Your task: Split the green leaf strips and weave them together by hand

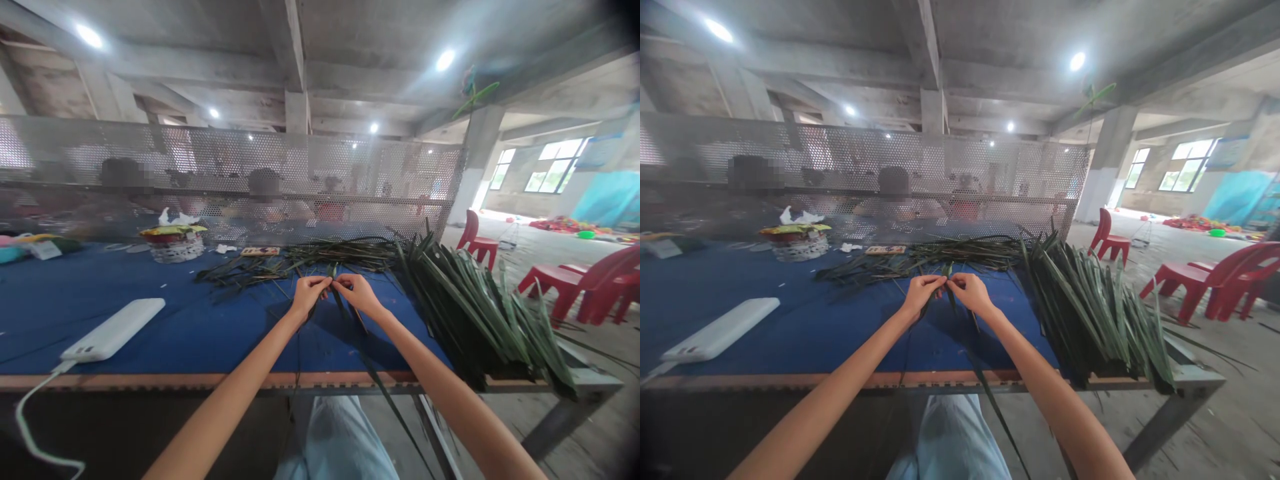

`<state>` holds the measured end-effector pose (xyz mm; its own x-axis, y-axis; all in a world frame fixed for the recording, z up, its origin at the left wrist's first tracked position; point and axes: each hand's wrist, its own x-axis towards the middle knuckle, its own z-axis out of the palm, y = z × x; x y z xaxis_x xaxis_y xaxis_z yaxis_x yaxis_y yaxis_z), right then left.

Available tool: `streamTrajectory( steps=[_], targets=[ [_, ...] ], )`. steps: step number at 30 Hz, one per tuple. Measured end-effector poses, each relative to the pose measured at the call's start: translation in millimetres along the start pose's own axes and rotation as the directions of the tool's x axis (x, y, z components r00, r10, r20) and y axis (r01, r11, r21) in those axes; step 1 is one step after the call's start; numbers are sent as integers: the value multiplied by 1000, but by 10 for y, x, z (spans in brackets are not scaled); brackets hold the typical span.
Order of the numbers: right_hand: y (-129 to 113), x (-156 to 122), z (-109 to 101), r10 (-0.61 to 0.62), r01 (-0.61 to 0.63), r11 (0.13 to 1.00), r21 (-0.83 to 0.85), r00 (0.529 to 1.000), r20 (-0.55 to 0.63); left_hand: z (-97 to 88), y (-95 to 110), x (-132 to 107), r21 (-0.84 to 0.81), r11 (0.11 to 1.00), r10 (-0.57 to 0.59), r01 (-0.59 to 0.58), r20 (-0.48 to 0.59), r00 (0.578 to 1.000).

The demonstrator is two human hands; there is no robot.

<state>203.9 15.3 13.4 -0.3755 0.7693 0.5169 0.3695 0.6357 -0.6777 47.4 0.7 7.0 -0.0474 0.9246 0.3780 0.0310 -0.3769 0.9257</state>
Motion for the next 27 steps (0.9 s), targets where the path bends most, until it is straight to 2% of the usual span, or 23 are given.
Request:
streamTrajectory(
  steps=[3,6,9,11,13,16,19,22,27],
  targets=[
    [-15,-3,-27,-14,13,1000,19,999,35,0,30,-2,-6,1000,-13,13,-4,1000],
    [-31,14,-69,-1,-23,989,143,986,166,-27,52,13,-31,999,-34,32,-45,998],
    [-69,19,-120,84,-153,972,176,933,351,-55,61,32,-79,995,-64,57,-89,994],
    [-93,17,-141,127,-205,967,152,902,413,-58,60,38,-92,994,-72,64,-87,994],
    [-98,17,-136,127,-203,966,158,911,393,-46,57,36,-105,991,-89,81,-77,993],
    [-64,27,-79,90,-151,967,207,957,277,-16,47,26,-143,983,-123,117,-36,992],
    [-21,28,-19,48,-90,971,220,981,187,-1,27,23,-116,988,-98,97,-6,995],
    [-22,8,-16,9,-58,971,231,978,207,-13,3,35,-107,991,-76,75,-8,997],
    [-45,0,-75,48,-120,966,231,954,297,-37,-12,62,-123,990,-79,73,-46,996]
  ],
)
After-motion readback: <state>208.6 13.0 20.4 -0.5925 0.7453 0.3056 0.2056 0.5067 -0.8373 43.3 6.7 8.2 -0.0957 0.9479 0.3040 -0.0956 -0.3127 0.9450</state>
